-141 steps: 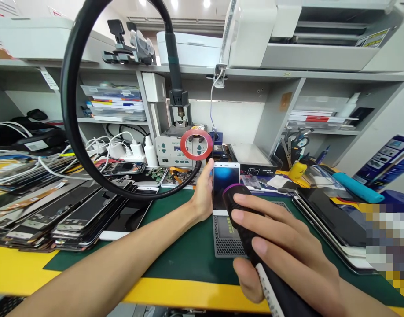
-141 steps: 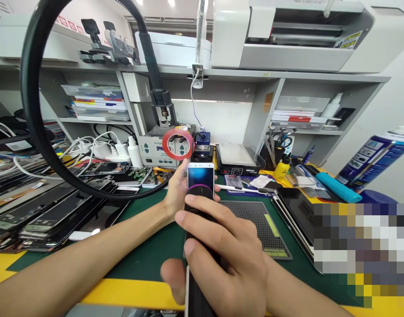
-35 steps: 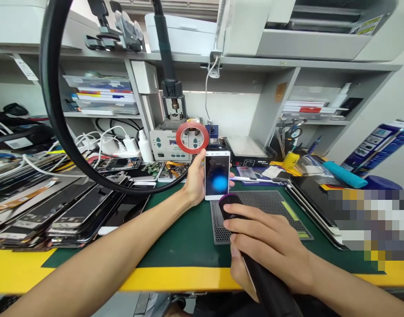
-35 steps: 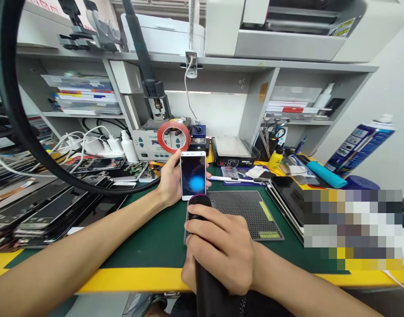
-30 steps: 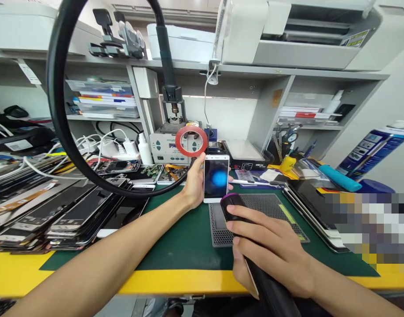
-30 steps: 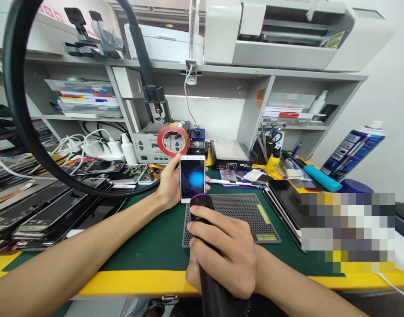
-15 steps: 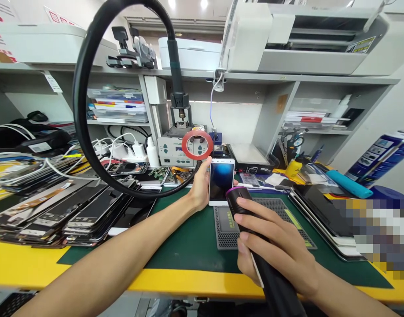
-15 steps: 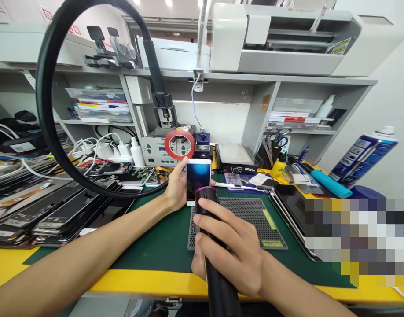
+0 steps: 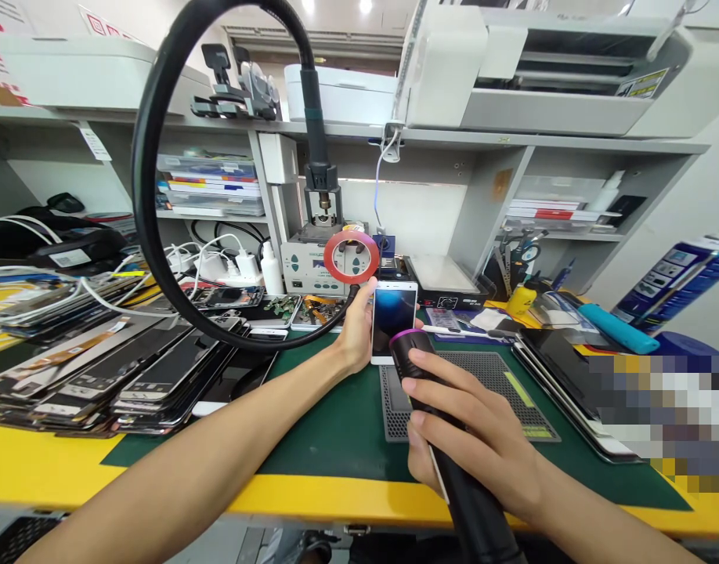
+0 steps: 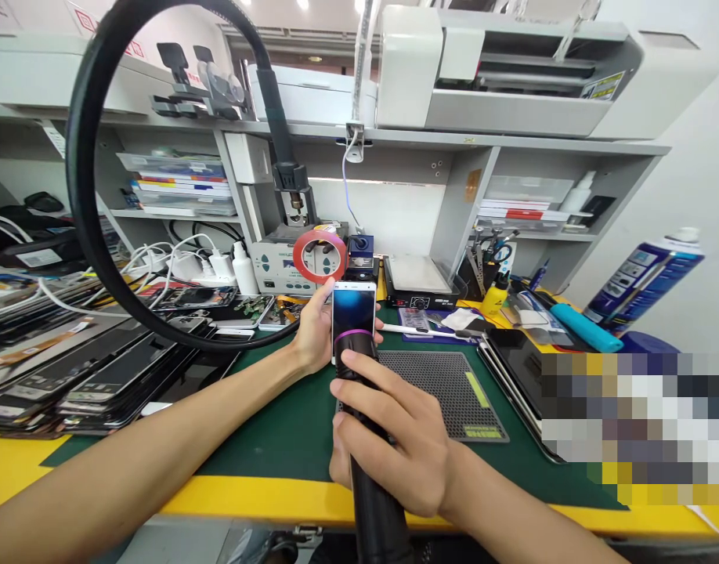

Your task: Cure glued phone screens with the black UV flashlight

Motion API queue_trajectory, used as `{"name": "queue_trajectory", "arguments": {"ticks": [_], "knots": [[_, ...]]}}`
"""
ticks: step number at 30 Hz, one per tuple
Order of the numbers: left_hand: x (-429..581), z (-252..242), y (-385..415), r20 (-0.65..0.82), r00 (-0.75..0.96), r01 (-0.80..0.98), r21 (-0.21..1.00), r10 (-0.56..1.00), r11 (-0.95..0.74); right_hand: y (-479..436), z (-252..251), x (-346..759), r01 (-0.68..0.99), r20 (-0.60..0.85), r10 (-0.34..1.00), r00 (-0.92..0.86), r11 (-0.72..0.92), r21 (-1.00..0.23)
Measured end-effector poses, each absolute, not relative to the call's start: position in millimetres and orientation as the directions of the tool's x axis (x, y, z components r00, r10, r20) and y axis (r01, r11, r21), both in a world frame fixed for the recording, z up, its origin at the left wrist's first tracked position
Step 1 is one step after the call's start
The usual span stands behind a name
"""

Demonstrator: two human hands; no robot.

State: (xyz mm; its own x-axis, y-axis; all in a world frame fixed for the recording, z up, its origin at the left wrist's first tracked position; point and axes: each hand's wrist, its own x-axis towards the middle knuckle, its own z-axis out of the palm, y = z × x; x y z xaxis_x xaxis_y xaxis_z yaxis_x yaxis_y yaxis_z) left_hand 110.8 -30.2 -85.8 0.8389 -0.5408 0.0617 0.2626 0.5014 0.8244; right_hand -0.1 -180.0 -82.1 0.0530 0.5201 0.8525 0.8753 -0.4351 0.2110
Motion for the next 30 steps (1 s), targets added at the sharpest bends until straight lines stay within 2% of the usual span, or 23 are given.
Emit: {"name": "queue_trajectory", "arguments": {"ticks": [7,17,30], "knots": [[109.2,-84.6,-30.3,0.015,0.852,0.299,0.806,-0.523,0.511,-182.8,-81.4,-0.9,0.875,0.840,0.536,0.079,-0.442,0.200],[111.4,-83.0,-30.7,0.061,0.835,0.273,0.817,-0.547,0.508,-179.9,-84.4,-0.2,0.879,0.869,0.492,0.051,-0.435,0.194],[115.9,-88.2,-30.7,0.058,0.846,0.251,0.833,-0.530,0.493,-176.1,-89.5,1.5,0.884,0.858,0.506,0.093,-0.438,0.162]]}}
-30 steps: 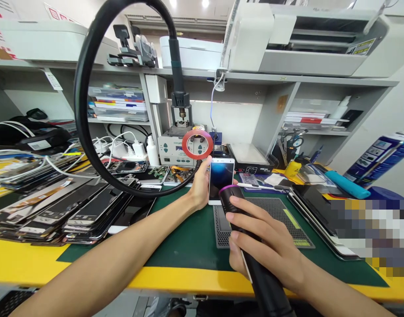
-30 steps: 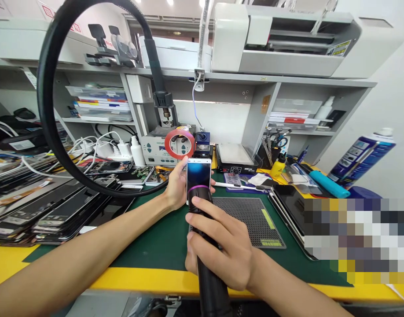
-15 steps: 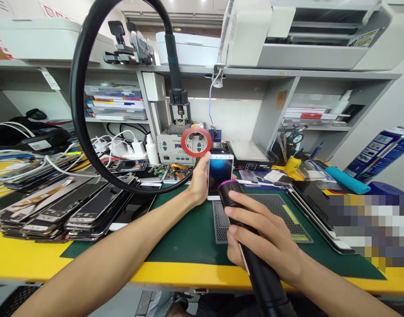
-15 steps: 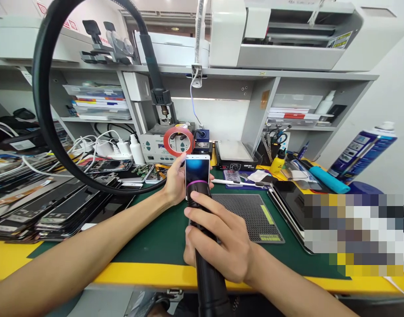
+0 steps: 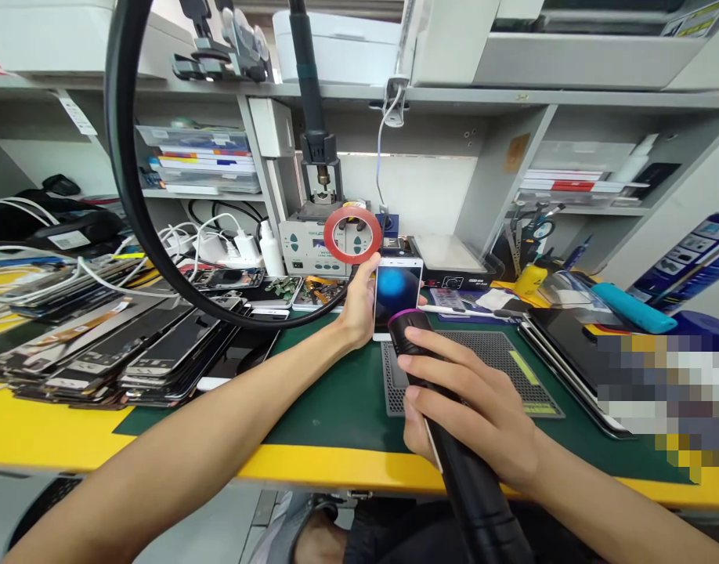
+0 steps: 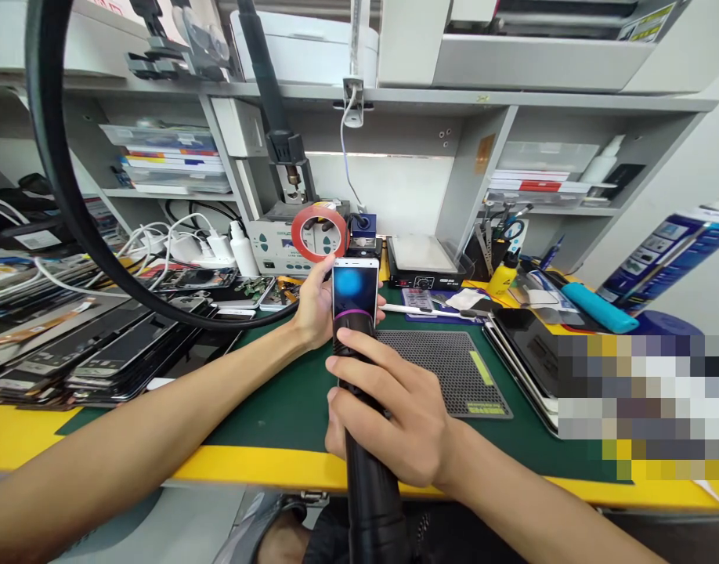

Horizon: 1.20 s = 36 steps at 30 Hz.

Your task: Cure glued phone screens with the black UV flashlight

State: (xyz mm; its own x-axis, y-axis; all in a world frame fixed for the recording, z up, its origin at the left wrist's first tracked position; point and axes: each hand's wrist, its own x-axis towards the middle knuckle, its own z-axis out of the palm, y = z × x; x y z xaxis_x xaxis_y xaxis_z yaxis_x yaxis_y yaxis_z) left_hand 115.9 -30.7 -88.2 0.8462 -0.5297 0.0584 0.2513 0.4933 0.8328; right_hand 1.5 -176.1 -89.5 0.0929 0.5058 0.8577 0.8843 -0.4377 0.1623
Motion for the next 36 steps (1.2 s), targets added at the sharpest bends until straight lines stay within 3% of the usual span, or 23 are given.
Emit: {"name": "queue_trajectory", "arguments": {"ticks": [23,36], "knots": [[134,-103,-30,0.106,0.807,0.247,0.833,-0.581,0.496,-170,-100,-17,0.852,0.802,0.591,0.083,-0.459,0.250],[134,-103,-28,0.096,0.801,0.265,0.829,-0.591,0.493,-168,-104,-24,0.824,0.871,0.460,0.174,-0.552,0.127]]}}
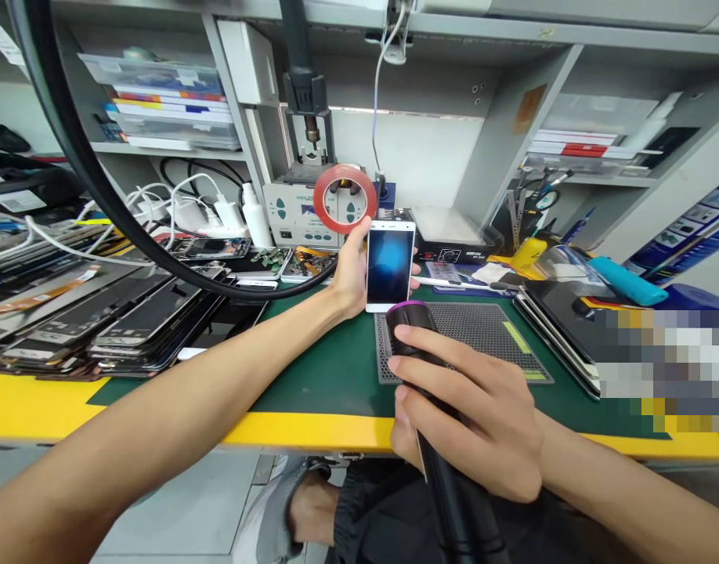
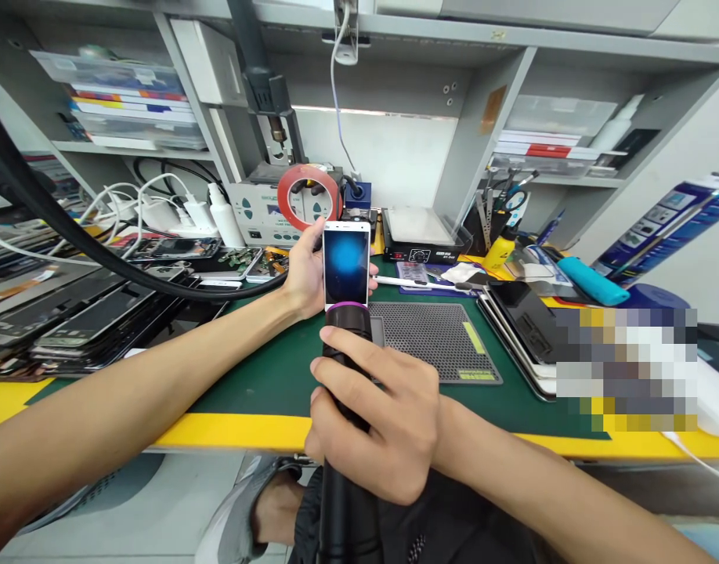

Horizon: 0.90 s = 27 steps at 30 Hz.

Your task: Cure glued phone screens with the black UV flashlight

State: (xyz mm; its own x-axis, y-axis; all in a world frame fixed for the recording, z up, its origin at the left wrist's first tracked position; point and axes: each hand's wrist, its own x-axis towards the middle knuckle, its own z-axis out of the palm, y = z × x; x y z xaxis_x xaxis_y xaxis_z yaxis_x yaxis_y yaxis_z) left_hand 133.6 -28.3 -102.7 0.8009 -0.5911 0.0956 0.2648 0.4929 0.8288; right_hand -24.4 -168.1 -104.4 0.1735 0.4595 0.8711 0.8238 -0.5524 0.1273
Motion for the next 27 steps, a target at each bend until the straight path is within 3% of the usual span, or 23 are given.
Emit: {"name": "queue_trajectory", "arguments": {"ticks": [10,15,21,27], "knots": [[127,-98,-31,0.047,0.852,0.256,0.832,-0.521,0.492,-179,-111,-3,0.814,0.877,0.481,-0.017,-0.503,0.292],[125,-96,-33,0.028,0.853,0.270,0.830,-0.521,0.488,-179,-110,-3,0.833,0.884,0.465,-0.041,-0.473,0.287],[123,-94,-34,0.015,0.872,0.276,0.811,-0.490,0.516,-179,-106,-12,0.821,0.874,0.473,0.111,-0.539,0.187],[122,-94,-33,0.008,0.877,0.278,0.807,-0.481,0.521,-180,-103,-10,0.823,0.880,0.467,0.090,-0.532,0.198]]}}
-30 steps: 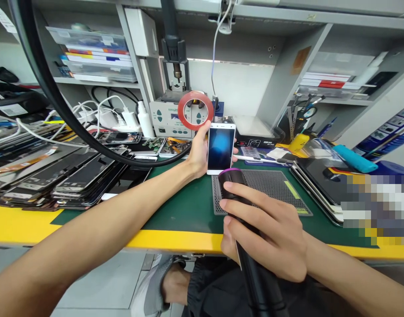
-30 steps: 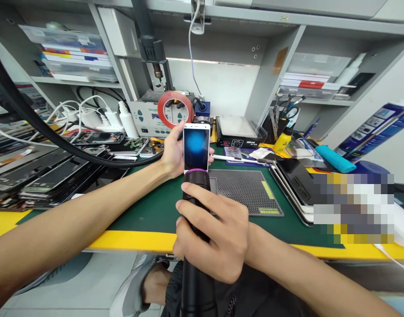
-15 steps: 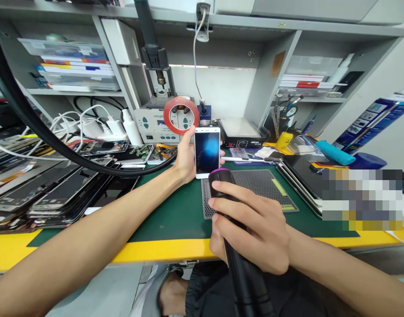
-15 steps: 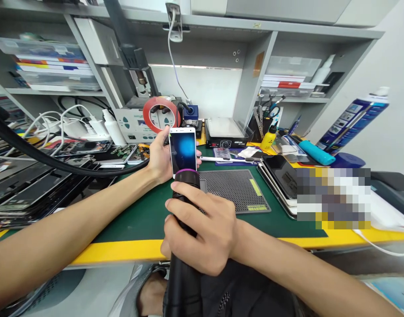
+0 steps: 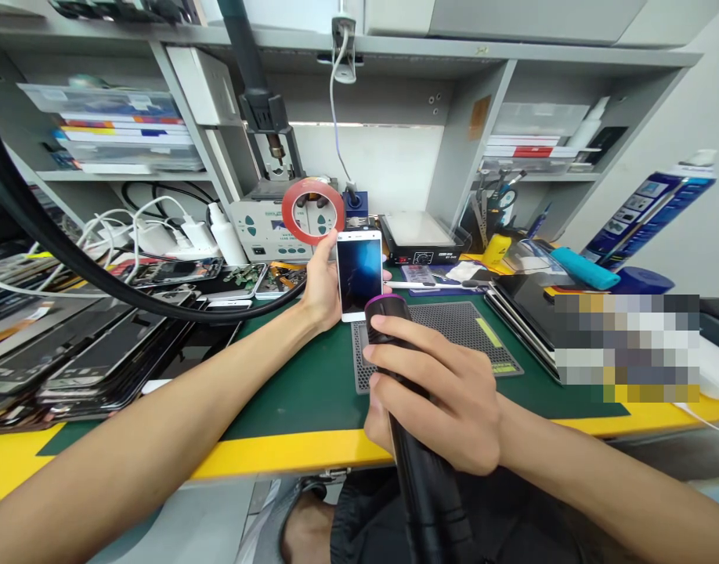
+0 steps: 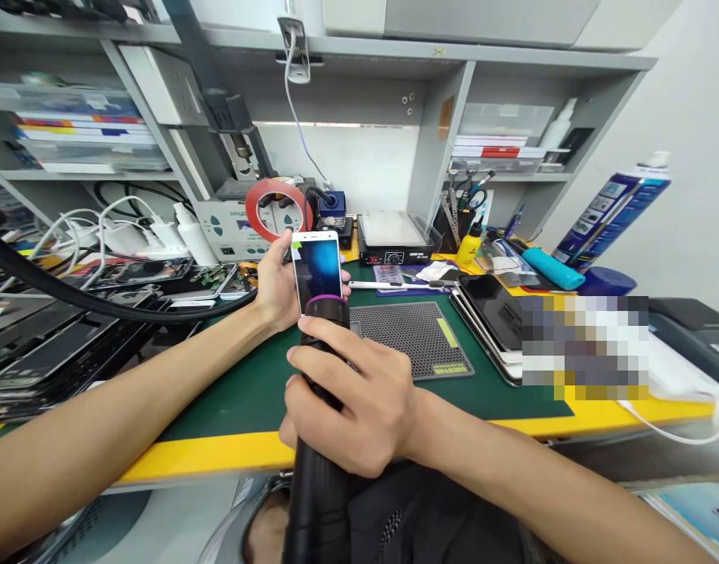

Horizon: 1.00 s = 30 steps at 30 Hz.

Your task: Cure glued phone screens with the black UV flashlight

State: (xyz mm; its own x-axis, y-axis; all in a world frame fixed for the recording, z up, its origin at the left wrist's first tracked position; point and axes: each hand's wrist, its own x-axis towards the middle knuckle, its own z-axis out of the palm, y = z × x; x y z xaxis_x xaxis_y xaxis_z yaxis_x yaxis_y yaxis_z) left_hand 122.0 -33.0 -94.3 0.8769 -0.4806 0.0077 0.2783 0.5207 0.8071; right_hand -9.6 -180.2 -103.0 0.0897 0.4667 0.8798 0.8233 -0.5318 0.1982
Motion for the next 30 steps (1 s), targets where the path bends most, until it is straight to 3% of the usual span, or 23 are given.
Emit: {"name": "queue_trajectory", "arguments": {"ticks": [13,20,30], "knots": [[128,-98,-31,0.039,0.847,0.270,0.827,-0.530,0.492,-179,-104,-10,0.850,0.861,0.484,0.155,-0.509,0.133],[130,-100,-28,0.089,0.805,0.247,0.849,-0.586,0.467,-181,-111,-4,0.880,0.820,0.572,0.030,-0.404,0.249],[131,-101,-28,0.090,0.795,0.255,0.848,-0.600,0.465,-174,-112,-12,0.882,0.820,0.565,0.095,-0.430,0.194]]}}
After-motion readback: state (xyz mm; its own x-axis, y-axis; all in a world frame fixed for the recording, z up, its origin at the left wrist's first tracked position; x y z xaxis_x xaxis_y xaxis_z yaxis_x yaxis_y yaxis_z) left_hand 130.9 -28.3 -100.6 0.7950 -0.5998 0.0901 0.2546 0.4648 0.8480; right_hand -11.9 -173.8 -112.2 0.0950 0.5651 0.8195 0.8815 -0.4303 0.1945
